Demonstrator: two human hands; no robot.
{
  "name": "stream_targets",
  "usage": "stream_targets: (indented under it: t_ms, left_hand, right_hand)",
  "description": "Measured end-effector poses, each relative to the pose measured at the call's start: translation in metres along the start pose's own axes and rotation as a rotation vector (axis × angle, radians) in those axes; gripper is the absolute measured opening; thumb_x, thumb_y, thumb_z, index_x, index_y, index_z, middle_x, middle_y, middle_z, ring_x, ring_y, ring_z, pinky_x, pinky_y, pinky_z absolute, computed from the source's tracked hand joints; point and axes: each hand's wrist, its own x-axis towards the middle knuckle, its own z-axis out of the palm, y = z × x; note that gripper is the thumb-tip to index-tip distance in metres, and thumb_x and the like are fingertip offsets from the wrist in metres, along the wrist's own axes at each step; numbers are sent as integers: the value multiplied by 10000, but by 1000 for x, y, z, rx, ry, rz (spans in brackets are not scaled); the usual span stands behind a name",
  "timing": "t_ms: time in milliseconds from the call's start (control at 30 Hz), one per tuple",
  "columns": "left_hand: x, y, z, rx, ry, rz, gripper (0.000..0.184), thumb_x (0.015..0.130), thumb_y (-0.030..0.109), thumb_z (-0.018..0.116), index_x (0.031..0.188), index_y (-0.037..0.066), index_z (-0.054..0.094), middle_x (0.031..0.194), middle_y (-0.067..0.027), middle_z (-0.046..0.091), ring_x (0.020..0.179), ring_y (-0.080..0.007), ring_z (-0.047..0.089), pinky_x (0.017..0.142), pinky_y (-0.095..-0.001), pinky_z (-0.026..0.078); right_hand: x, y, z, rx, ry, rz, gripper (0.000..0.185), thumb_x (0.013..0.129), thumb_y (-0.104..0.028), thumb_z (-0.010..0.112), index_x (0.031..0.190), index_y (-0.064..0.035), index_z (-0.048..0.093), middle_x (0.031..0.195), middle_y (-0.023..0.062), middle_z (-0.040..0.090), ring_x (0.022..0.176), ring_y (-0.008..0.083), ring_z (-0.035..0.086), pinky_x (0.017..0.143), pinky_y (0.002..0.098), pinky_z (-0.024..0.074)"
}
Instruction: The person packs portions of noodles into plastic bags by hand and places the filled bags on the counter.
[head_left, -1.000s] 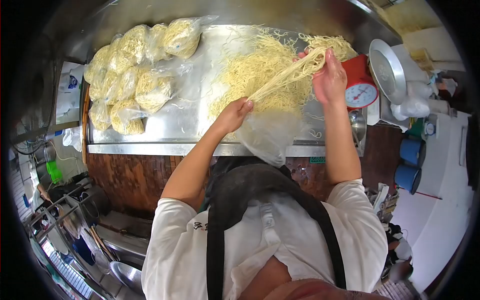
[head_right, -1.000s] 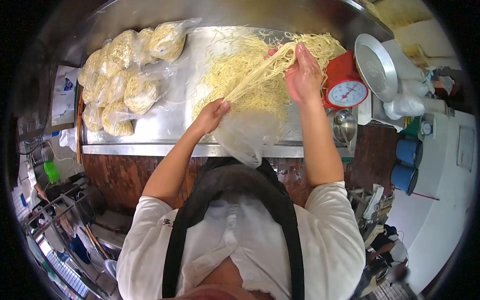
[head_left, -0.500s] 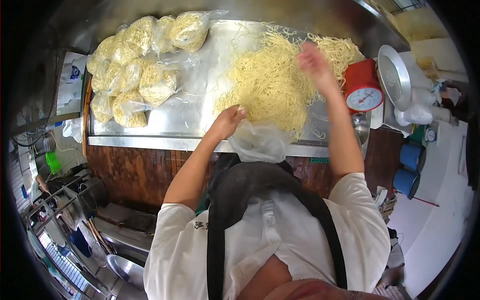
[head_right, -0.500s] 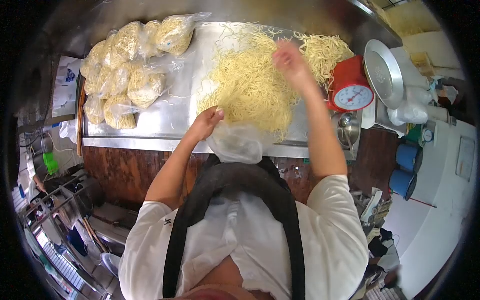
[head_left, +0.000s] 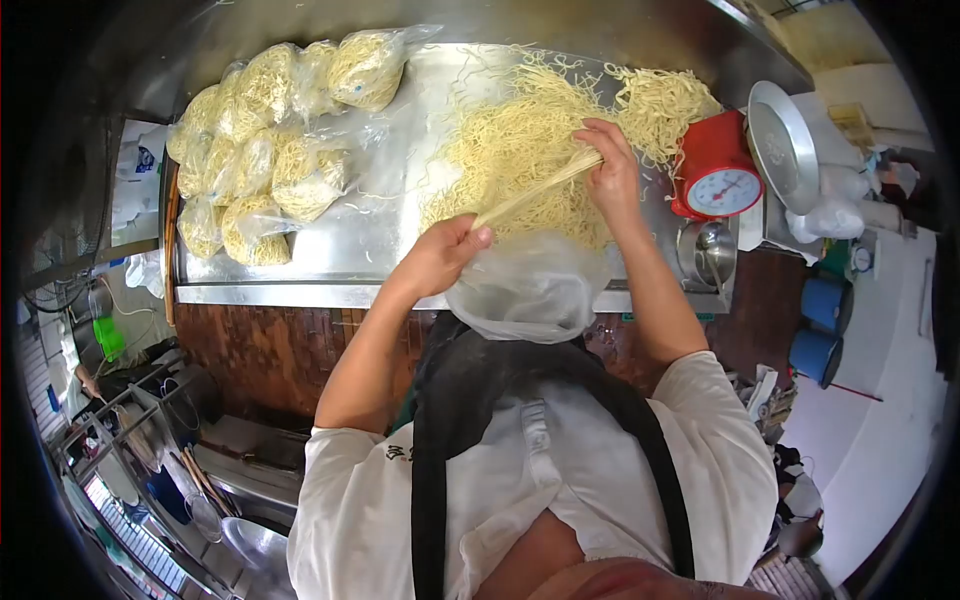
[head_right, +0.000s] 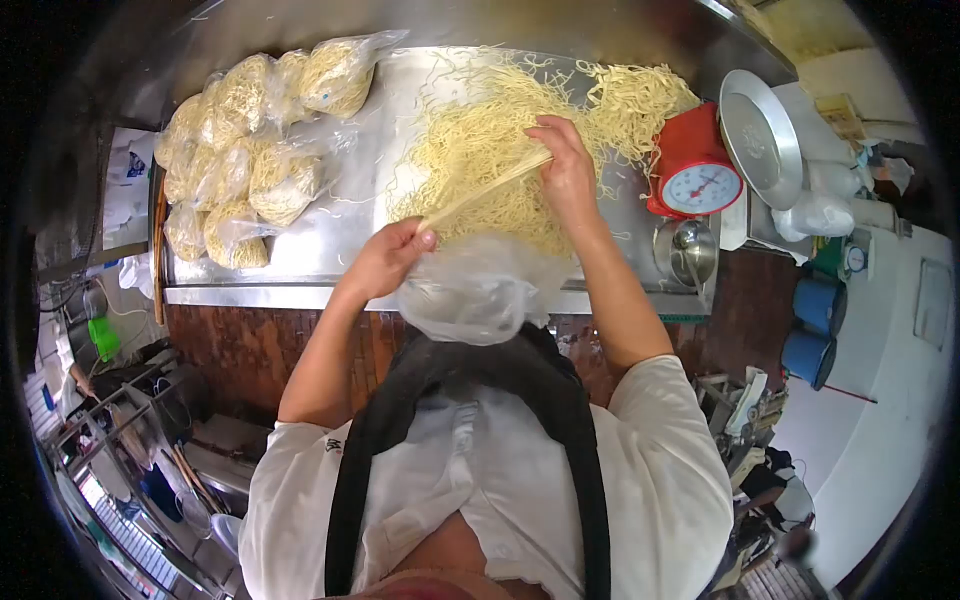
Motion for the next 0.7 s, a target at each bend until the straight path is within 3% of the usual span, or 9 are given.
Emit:
stream_targets:
  t_ms: [100,200,300,400,500,600,700]
  left_hand:
    - [3,-4,7,49,-56,-22,381,1026,384,515,952,19,600,754,22,506,709,-99,420,666,-266,397]
    - [0,-11,12,51,-27,9,420,1020,388,503,953,-12,609,671,-83,491,654,-187,453,637,-352,418]
    - [-3,-13,7,124,-26,-24,411,1019,387,506,971,-6,619,711,-111,537,680,-201,480,674,-355,436]
    - [-13,-17,-8,121,-10,-134,371,1008,344,515,1005,-7,633,791,-161,613,731,-252,546,738,-372,458]
    - [-20,-57,-17,237,19,-64,336,1013,324,523,985,13,648,805,-69,619,761,-141,510,760,-298,446]
    - [-23,-67,-23,227,-44,-163,319,973,265,509,1057,-9,647,892,-261,648,815,-370,594,804,-407,465]
    - [-29,-77,-23,209,71,-151,332,984,292,508,1057,-1,646,875,-265,640,797,-369,590,790,-408,466]
  right_hand:
    - [5,31,18,190,161,-137,413,780,108,488,1135,-56,621,963,112,639,957,260,630,833,334,513]
    - [7,38,21,1007,212,649,217,947,-33,501,1110,-82,635,852,41,601,799,146,604,731,281,514]
    - [14,44,22,867,204,663,287,1033,-326,514,1126,-81,633,746,-19,507,763,102,573,676,248,484]
    - [31,54,2,662,228,635,259,1011,-287,564,1129,-67,633,802,-4,568,781,95,566,681,243,473]
    - [56,94,-13,399,356,500,226,987,-245,597,1105,-58,645,835,22,640,743,134,588,685,272,479]
    - [81,116,-41,185,406,341,200,949,-199,627,1089,-60,661,893,75,691,802,193,641,732,317,501]
    - [113,136,-81,-11,432,198,199,889,-172,660,1045,-49,671,922,140,706,861,277,681,774,361,515]
